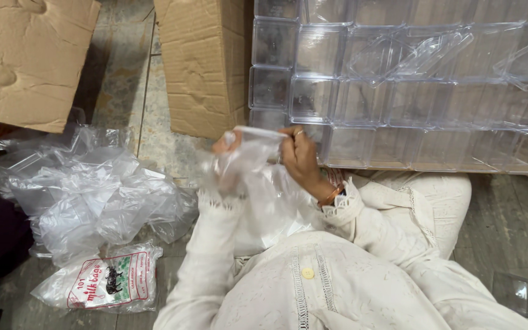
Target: The person sits on the floor and removes clear plastic boxes from a cardboard box, peels the plastic wrapping off each box, and places the unwrapped boxes into a compartmentalized tray. They work through the boxes one at a time, setting wrappers aside.
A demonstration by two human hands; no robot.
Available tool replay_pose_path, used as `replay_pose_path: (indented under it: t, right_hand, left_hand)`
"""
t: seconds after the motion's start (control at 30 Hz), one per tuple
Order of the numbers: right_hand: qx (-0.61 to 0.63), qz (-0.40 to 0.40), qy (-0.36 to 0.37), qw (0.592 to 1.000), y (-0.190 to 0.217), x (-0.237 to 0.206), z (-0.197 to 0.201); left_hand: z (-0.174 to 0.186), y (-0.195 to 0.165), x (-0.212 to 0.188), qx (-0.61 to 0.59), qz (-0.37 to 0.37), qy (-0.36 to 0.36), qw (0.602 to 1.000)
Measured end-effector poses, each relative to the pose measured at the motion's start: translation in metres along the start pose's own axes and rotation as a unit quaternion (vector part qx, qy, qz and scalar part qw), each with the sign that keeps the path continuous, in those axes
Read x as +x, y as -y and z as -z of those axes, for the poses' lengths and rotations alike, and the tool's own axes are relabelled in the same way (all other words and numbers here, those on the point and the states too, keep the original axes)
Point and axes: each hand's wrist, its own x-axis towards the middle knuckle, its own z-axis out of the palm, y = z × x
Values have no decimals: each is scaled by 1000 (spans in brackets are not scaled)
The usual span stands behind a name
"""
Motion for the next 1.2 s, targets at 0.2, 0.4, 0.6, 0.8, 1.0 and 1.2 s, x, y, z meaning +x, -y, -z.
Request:
replay_pose_path:
  t: [0.2,0.4,0.6,0.8,1.0,1.2]
  right_hand:
    - [89,54,111,988,19,-61,-12]
    - [123,45,193,972,30,-87,-20]
    - [202,-131,158,958,29,-83,-13]
    - [248,-175,245,921,25,-70,7]
    - [36,-241,255,936,32,-42,-2]
    - [-201,6,304,931,39,-21,-3]
  left_hand:
    - [35,-16,-106,27,10,-143,989]
    - [60,-66,-111,20,51,-55,997]
    - [71,-47,-93,84,63,72,992]
    - [79,-2,-109,356,-187,-5,916]
    - [73,-11,-84,-185,296,-1,937]
    - [79,-11,-60,-281,388,113,870]
